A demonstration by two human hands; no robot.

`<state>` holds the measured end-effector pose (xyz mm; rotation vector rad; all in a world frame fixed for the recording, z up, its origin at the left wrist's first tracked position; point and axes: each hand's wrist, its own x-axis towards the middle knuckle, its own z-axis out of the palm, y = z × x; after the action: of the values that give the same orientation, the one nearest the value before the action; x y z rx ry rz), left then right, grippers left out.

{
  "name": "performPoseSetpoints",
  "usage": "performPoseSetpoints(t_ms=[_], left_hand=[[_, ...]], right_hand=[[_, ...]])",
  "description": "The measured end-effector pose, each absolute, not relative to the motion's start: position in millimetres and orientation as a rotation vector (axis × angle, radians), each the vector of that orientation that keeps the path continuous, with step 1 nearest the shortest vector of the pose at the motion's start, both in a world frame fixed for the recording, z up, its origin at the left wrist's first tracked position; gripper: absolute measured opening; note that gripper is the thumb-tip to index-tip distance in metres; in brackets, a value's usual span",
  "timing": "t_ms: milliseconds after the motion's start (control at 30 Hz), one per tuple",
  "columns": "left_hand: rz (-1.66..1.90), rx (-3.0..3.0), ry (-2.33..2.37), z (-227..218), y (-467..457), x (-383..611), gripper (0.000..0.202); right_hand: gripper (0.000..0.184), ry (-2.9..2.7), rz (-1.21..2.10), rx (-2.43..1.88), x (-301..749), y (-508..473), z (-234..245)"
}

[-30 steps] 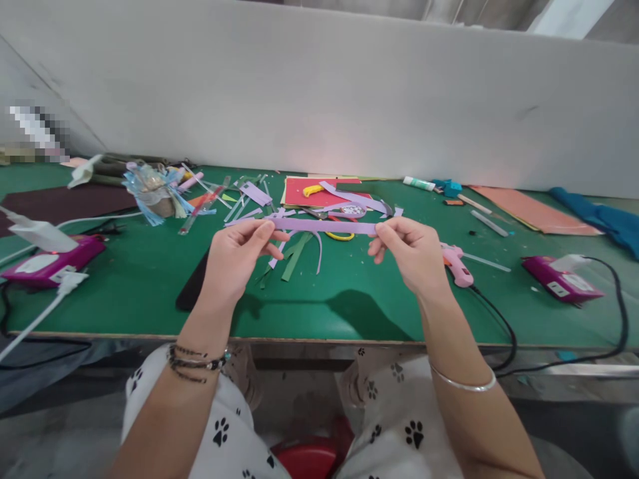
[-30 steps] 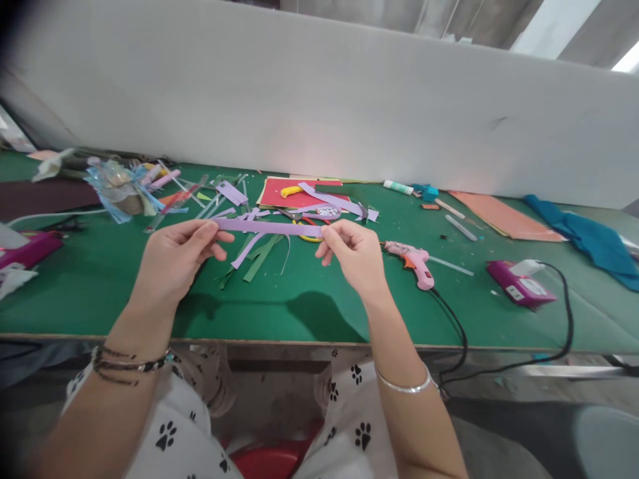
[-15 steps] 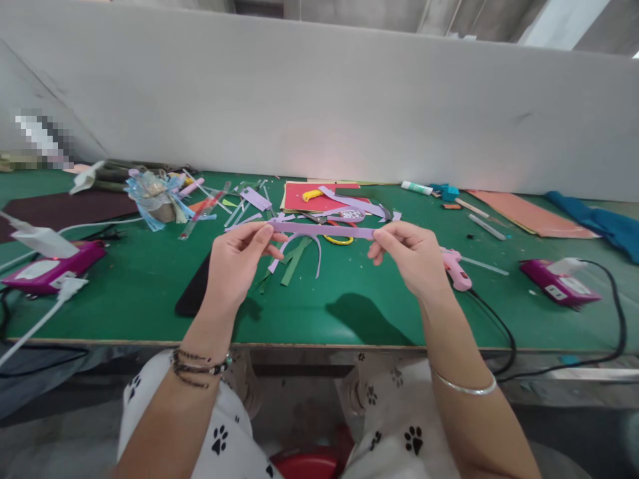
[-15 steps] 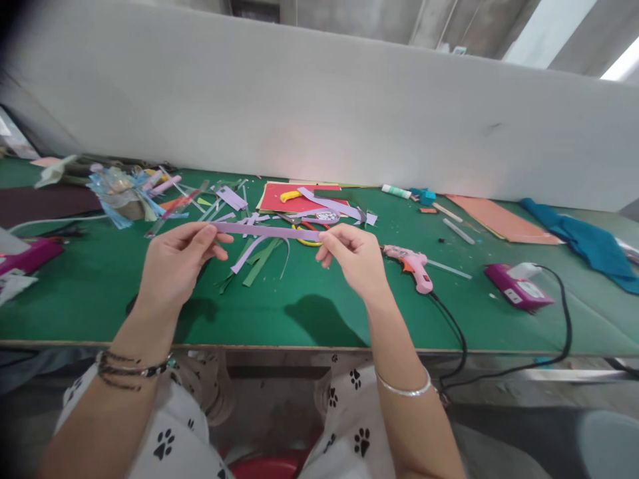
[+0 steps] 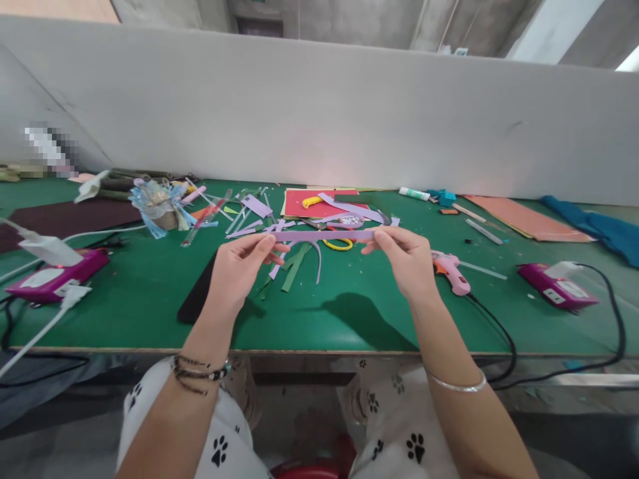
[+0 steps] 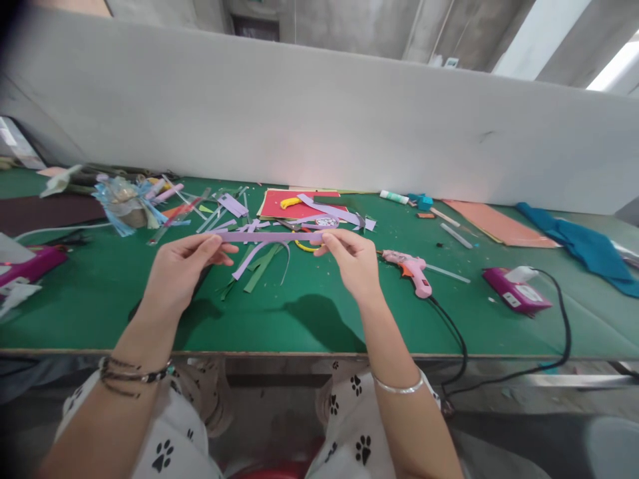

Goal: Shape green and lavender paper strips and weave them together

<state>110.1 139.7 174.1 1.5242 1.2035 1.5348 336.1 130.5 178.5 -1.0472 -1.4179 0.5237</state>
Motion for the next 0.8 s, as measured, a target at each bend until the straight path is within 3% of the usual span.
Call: performPoseSetpoints(t_ms=[333, 533, 667, 800], left_hand=[[1.437, 1.394, 1.131, 163, 149, 116, 0.017], [1.362, 1.664, 1.321, 176, 143, 99, 0.027], [1.123, 1.988, 1.021, 183, 120, 117, 0.035], [0.799, 1.947, 0.867, 177, 105, 143, 0.027]], right_hand=[[0.017, -1.306, 0.429, -1.034, 332, 127, 181], [0.017, -1.857, 0.293, -1.093, 328, 109, 193], [0.017, -2.204, 0.298, -1.035, 314, 99, 200], [0.023, -2.305, 0.33, -1.103, 305, 95, 199]])
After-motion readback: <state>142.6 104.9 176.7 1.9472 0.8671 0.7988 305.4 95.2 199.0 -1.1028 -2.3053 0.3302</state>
